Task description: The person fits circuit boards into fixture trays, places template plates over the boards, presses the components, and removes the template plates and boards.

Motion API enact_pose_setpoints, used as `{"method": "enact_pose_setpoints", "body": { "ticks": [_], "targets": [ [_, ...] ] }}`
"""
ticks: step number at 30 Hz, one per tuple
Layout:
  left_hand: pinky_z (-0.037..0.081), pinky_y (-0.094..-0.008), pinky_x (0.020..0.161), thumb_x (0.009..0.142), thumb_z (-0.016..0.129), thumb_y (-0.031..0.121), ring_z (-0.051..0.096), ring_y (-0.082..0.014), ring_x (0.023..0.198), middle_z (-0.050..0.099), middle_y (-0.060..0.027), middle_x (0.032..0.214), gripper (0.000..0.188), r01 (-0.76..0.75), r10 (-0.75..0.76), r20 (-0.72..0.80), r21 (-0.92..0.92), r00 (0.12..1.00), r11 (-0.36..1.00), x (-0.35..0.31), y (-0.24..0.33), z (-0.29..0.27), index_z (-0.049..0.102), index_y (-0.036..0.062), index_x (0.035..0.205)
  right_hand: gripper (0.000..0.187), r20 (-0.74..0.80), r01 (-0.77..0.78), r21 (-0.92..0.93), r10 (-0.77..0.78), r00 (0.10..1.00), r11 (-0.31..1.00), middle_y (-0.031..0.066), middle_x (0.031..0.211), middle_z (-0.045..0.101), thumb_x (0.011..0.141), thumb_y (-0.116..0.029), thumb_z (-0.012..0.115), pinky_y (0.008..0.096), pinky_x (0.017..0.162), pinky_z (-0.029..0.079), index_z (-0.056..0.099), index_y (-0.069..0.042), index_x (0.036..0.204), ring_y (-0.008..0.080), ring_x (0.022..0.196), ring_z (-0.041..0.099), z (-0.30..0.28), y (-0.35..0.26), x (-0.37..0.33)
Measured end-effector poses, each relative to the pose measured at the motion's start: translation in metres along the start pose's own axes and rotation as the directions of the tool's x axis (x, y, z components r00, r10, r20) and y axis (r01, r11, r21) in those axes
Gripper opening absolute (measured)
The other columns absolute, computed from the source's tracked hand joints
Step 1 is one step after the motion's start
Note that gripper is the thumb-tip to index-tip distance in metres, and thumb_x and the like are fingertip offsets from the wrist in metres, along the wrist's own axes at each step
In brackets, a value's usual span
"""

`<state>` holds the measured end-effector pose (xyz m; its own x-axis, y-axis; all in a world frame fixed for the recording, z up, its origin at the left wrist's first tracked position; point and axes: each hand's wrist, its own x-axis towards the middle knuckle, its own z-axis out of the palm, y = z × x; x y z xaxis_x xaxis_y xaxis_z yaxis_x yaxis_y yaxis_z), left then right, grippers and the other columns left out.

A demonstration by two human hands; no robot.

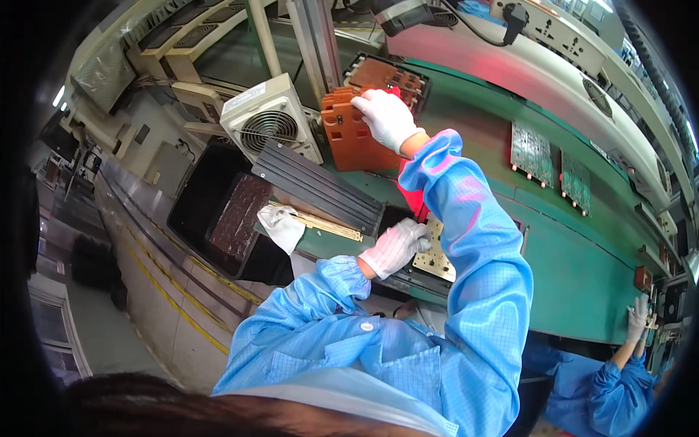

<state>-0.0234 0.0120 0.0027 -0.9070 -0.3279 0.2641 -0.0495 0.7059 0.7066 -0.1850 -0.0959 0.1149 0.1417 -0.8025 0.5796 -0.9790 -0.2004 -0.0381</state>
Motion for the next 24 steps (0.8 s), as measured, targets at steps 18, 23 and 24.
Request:
{"method": "enact_pose_setpoints", "body": {
  "ticks": [18, 23, 24],
  "targets": [
    [0.043, -0.0257, 0.075, 0.074, 0.054, 0.006, 0.053, -0.0135, 0.081, 0.056, -0.0048, 0.088, 0.02, 0.069, -0.389, -0.389, -0.627, 0.835, 0.776, 0.102, -0.018, -0.12, 0.054, 0.002, 0.094, 0.061, -0.379, -0.782, 0.096, 0.749, 0.544, 0.616, 0.0216, 0.117, 0.052, 0.081, -0.036, 0.06, 0.0388, 0.094, 0.038, 0.042, 0.001, 0.126, 0.0347, 0.111, 0.048, -0.095, 0.027, -0.205],
    [0.041, -0.0246, 0.076, 0.075, 0.052, 0.013, 0.05, -0.0127, 0.077, 0.053, -0.0027, 0.085, 0.026, -0.102, -0.192, -0.499, -0.503, 0.845, 0.858, 0.114, -0.023, -0.15, 0.053, -0.0005, 0.097, 0.046, 0.409, -0.328, 0.908, 0.719, 0.562, -0.261, 0.0139, 0.109, 0.06, 0.088, -0.036, 0.054, 0.0364, 0.078, 0.05, 0.05, 0.0, 0.116, 0.0242, 0.092, 0.061, -0.082, -0.002, -0.203],
    [0.041, -0.0238, 0.076, 0.075, 0.052, 0.013, 0.05, -0.0118, 0.077, 0.052, -0.0017, 0.084, 0.026, -0.103, -0.211, -0.455, -0.573, 0.865, 0.813, 0.119, -0.034, -0.153, 0.054, 0.0, 0.097, 0.046, 0.4, -0.323, 0.912, 0.718, 0.57, -0.252, 0.0139, 0.109, 0.06, 0.088, -0.036, 0.054, 0.0364, 0.078, 0.05, 0.05, 0.0, 0.116, 0.0242, 0.092, 0.061, -0.084, -0.006, -0.198]
  ]
}}
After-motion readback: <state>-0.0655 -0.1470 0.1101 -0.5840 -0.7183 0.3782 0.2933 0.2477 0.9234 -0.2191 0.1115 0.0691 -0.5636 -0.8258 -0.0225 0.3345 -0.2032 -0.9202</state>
